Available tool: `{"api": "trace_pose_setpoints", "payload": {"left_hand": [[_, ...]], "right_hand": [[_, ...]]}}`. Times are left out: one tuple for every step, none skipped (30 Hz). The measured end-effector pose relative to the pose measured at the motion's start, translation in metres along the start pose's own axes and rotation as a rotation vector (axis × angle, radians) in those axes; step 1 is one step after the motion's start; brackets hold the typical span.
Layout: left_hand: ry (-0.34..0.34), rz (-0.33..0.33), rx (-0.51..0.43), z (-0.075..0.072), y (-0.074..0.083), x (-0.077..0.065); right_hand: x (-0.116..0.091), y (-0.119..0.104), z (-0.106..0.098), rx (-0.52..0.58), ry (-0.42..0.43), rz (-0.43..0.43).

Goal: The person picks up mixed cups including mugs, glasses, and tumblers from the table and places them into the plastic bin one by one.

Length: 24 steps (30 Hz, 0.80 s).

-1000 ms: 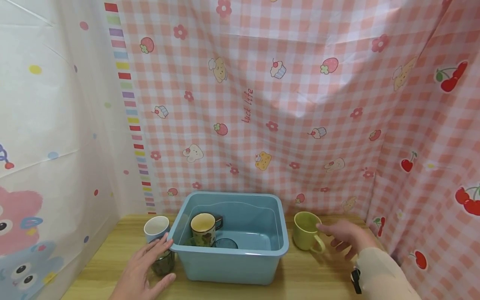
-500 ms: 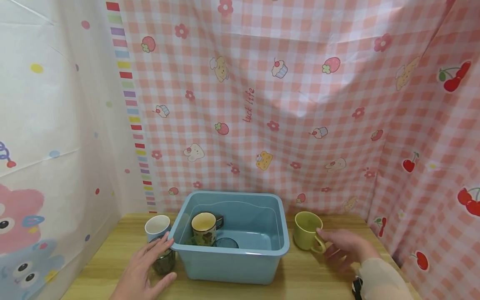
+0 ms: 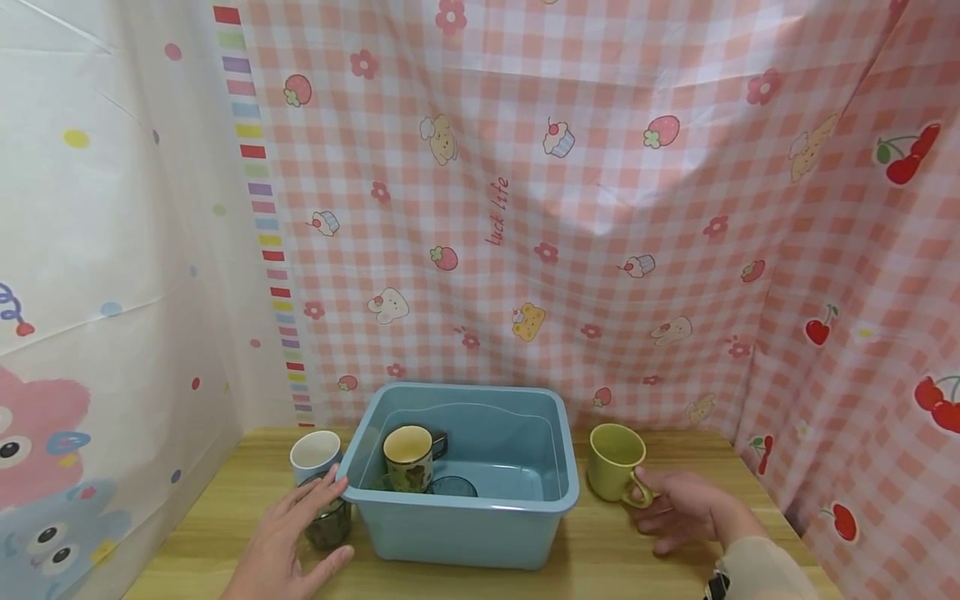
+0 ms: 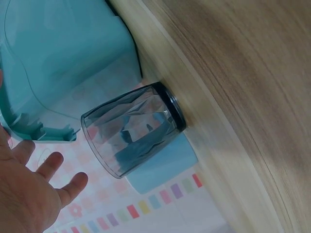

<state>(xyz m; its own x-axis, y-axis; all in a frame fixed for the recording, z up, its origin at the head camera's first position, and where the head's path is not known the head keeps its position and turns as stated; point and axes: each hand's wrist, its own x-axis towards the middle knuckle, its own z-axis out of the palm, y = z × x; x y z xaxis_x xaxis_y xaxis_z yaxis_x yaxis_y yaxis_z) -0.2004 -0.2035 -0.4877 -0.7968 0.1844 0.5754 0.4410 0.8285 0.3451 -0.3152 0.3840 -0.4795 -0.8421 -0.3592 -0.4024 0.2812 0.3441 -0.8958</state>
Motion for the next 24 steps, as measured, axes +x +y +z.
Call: {"api": "trace_pose_setpoints", "payload": {"left_hand": [[0.003, 0.004, -0.002, 0.0, -0.0001, 0.0], [0.007, 0.008, -0.004, 0.0002, -0.0003, 0.0], [0.01, 0.012, -0.005, 0.0001, -0.0003, 0.0001], [0.013, 0.014, -0.005, 0.0001, -0.0004, 0.0001], [0.017, 0.017, -0.005, 0.0002, -0.0006, 0.0001], [0.018, 0.017, -0.002, 0.0002, -0.0007, 0.0001], [0.019, 0.018, -0.002, 0.0002, -0.0008, 0.0001], [0.021, 0.021, 0.001, 0.0003, -0.0009, 0.0001], [0.02, 0.02, 0.002, 0.0002, -0.0009, 0.0], [0.019, 0.018, 0.005, 0.0001, -0.0009, -0.0001], [0.019, 0.017, 0.007, 0.0001, -0.0009, -0.0003], [0.017, 0.014, 0.01, 0.0001, -0.0011, -0.0004], [0.016, 0.013, 0.011, 0.0, -0.001, -0.0005], [0.019, 0.015, 0.014, 0.0, -0.0009, -0.0007], [0.017, 0.011, 0.014, 0.0, -0.001, -0.0008], [0.018, 0.012, 0.016, 0.0, -0.001, -0.0009], [0.023, 0.017, 0.016, 0.0002, -0.0013, -0.001], [0.024, 0.019, 0.012, 0.0002, -0.0013, -0.001], [0.028, 0.023, 0.008, 0.0002, -0.0013, -0.0011], [0.032, 0.029, 0.006, 0.0004, -0.0016, -0.0011], [0.03, 0.027, 0.005, 0.0003, -0.0018, -0.0011], [0.029, 0.026, 0.004, 0.0002, -0.0018, -0.0012], [0.027, 0.025, 0.003, 0.0002, -0.0019, -0.0012], [0.021, 0.02, 0.001, 0.0, -0.0019, -0.0013]], "right_hand": [[0.0006, 0.0011, -0.0003, 0.012, -0.008, -0.005], [0.0012, 0.002, -0.0006, 0.022, -0.016, -0.01], [0.0019, 0.0031, -0.001, 0.033, -0.026, -0.015], [0.0026, 0.0041, -0.0014, 0.046, -0.035, -0.019], [0.0034, 0.0051, -0.0018, 0.059, -0.041, -0.023], [0.0041, 0.0059, -0.0023, 0.074, -0.044, -0.025], [0.0046, 0.0065, -0.0028, 0.093, -0.046, -0.026], [0.005, 0.0069, -0.0033, 0.115, -0.043, -0.027], [0.0055, 0.0074, -0.0039, 0.14, -0.038, -0.026], [0.0058, 0.0075, -0.0043, 0.163, -0.035, -0.027], [0.0058, 0.0076, -0.0048, 0.184, -0.032, -0.027], [0.0059, 0.0074, -0.005, 0.208, -0.027, -0.025], [0.0057, 0.007, -0.0051, 0.228, -0.024, -0.023], [0.0057, 0.0065, -0.005, 0.245, -0.019, -0.022], [0.0056, 0.0061, -0.0049, 0.258, -0.02, -0.024], [0.0052, 0.0054, -0.0048, 0.269, -0.021, -0.026], [0.0052, 0.0047, -0.0048, 0.279, -0.018, -0.026], [0.0051, 0.0037, -0.0046, 0.294, -0.013, -0.024], [0.0049, 0.0027, -0.0047, 0.307, -0.011, -0.023], [0.0047, 0.0019, -0.005, 0.316, -0.008, -0.022], [0.0046, 0.001, -0.0054, 0.326, -0.005, -0.02], [0.0045, 0.0, -0.0057, 0.334, 0.0, -0.017], [0.0044, -0.001, -0.006, 0.34, 0.005, -0.015], [0.0044, -0.0018, -0.0063, 0.345, 0.008, -0.014]]}}
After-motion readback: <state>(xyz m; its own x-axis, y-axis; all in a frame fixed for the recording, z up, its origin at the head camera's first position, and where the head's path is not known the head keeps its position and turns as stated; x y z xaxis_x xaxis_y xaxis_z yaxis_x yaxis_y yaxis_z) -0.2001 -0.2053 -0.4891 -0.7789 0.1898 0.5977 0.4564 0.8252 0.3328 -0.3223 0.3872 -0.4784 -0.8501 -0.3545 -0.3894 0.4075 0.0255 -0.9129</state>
